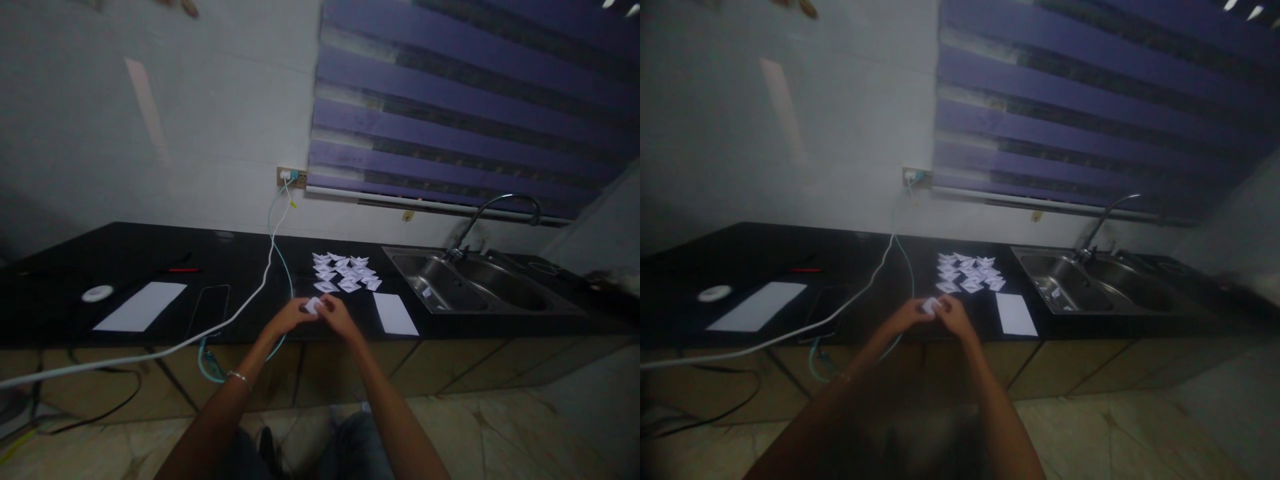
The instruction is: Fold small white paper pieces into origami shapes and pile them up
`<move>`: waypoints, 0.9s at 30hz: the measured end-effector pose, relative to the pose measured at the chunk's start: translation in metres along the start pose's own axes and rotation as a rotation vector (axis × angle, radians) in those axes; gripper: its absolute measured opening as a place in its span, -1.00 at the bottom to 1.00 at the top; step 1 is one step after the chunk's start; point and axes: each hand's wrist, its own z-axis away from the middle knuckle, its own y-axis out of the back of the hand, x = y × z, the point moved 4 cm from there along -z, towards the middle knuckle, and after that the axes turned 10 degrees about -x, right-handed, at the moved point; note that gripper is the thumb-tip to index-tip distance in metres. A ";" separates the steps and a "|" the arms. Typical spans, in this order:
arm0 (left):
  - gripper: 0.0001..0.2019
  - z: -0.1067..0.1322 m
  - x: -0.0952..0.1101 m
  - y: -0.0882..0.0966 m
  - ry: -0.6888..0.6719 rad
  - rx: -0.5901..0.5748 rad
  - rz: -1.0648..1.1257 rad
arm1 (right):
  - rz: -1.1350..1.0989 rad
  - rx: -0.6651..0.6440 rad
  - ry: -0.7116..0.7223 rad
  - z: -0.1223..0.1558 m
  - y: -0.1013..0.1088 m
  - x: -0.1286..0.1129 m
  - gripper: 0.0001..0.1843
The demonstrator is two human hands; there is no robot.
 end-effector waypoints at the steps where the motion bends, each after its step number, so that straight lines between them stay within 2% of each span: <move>1: -0.69 0.000 0.000 -0.001 -0.007 -0.007 -0.009 | -0.008 0.001 -0.004 0.000 0.000 0.001 -0.71; 8: -0.68 0.001 -0.006 0.001 0.010 0.077 -0.134 | -0.082 0.031 -0.039 0.002 0.002 0.006 -0.72; 13: -0.69 -0.001 0.002 -0.005 -0.018 0.024 -0.176 | -0.181 -0.009 -0.052 0.003 0.004 0.006 -0.72; 19: -0.65 0.000 0.013 -0.006 -0.039 -0.023 -0.173 | -0.219 0.021 -0.057 0.003 0.007 0.007 -0.70; 27: -0.65 0.002 0.004 0.002 0.005 -0.050 -0.075 | -0.165 -0.012 -0.052 0.003 0.004 0.004 -0.65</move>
